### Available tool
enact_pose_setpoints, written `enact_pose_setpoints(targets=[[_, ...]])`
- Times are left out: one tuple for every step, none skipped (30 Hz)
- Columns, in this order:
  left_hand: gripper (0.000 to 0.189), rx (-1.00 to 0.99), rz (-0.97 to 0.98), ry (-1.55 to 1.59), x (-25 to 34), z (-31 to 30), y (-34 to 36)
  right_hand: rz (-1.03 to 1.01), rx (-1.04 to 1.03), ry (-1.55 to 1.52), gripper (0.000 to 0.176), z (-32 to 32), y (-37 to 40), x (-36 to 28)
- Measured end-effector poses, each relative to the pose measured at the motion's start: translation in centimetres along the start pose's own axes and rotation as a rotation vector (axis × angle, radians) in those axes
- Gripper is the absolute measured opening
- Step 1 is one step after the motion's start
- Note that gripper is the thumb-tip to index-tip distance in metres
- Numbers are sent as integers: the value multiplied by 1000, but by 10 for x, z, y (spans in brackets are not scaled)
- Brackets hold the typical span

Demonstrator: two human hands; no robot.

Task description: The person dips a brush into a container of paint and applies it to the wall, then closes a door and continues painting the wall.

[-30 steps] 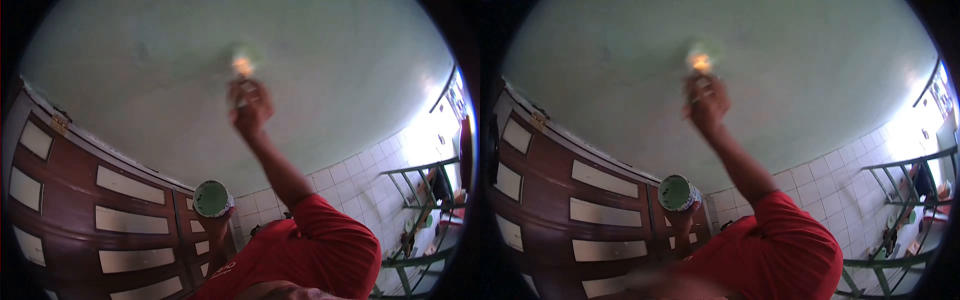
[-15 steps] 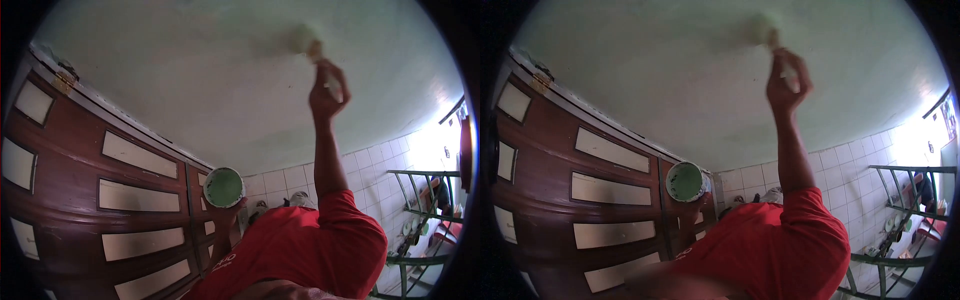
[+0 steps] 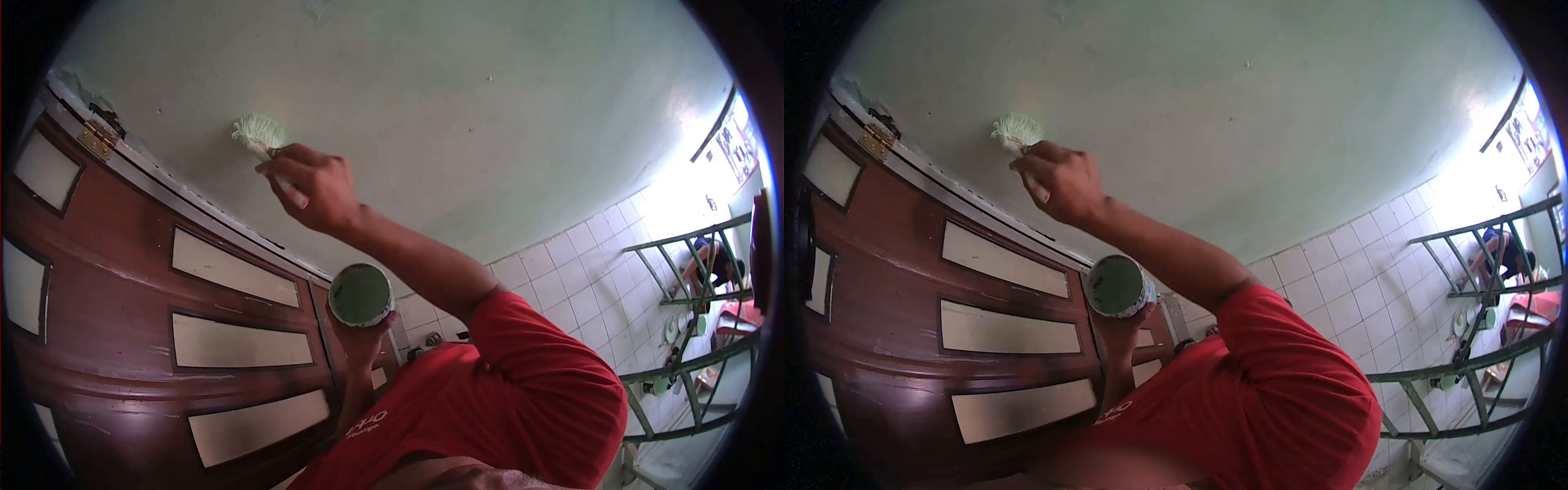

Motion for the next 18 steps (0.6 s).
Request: enact_pose_setpoints(targets=[[114, -9, -1, -1, 3, 0, -1, 121, 24, -73, 16, -14, -6, 10], [114, -20, -4, 25, 5, 2, -1, 235, 46, -149, 14, -35, -13, 24], [113, -25, -7, 57, 6, 3, -3, 240, 198, -28, 14, -69, -21, 45], [113, -19, -8, 66, 3, -1, -1, 226, 300, -106, 10, -99, -29, 77], [112, -10, -5, 75, -3, -5, 0, 366, 379, -122, 10, -135, -38, 102], [111, 1, 2, 87, -6, -8, -1, 401, 454, -86, 11, -168, -45, 112], [111, 10, 2, 98, -5, -11, -1, 324, 482, -5, 12, -194, -53, 117], [111, 13, -9, 80, -3, -14, -1, 308, 525, 86, 11, -214, -58, 118], [110, 16, -23, 58, -3, -18, 1, 295, 568, 178, 10, -231, -61, 119], [110, 24, -29, 60, -8, -24, 4, 104, 665, 344, 9, -249, -63, 107], [111, 55, 9, 8, -14, -31, 5, -94, 761, 505, 7, -260, -62, 92], [111, 84, 50, -46, -17, -38, 7, -201, 823, 645, 6, -266, -58, 83], [111, 90, 54, -42, -21, -41, 10, -206, 824, 638, 6, -257, -49, 88], [112, 132, -1, 6, -28, -46, 13, -192, 768, 613, 10, -237, -36, 99], [113, 170, -52, 54, -34, -50, 14, -178, 717, 590, 15, -215, -27, 102], [113, 167, -40, 55, -32, -49, 15, -332, 578, 606, 22, -171, -16, 73], [114, 149, -83, 112, -32, -47, 15, -247, 508, 566, 32, -134, 2, 70], [114, 128, -125, 171, -33, -42, 12, -172, 399, 462, 38, -103, 9, 47]])
Point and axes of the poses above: each hand's wrist, its own y-axis away from the middle knuckle, its own z-axis out of the palm, x = y × z, the point moved 9 cm from there along -y, towards the middle knuckle, and after that the axes turned 13 degrees about x, right-handed, at the moved point
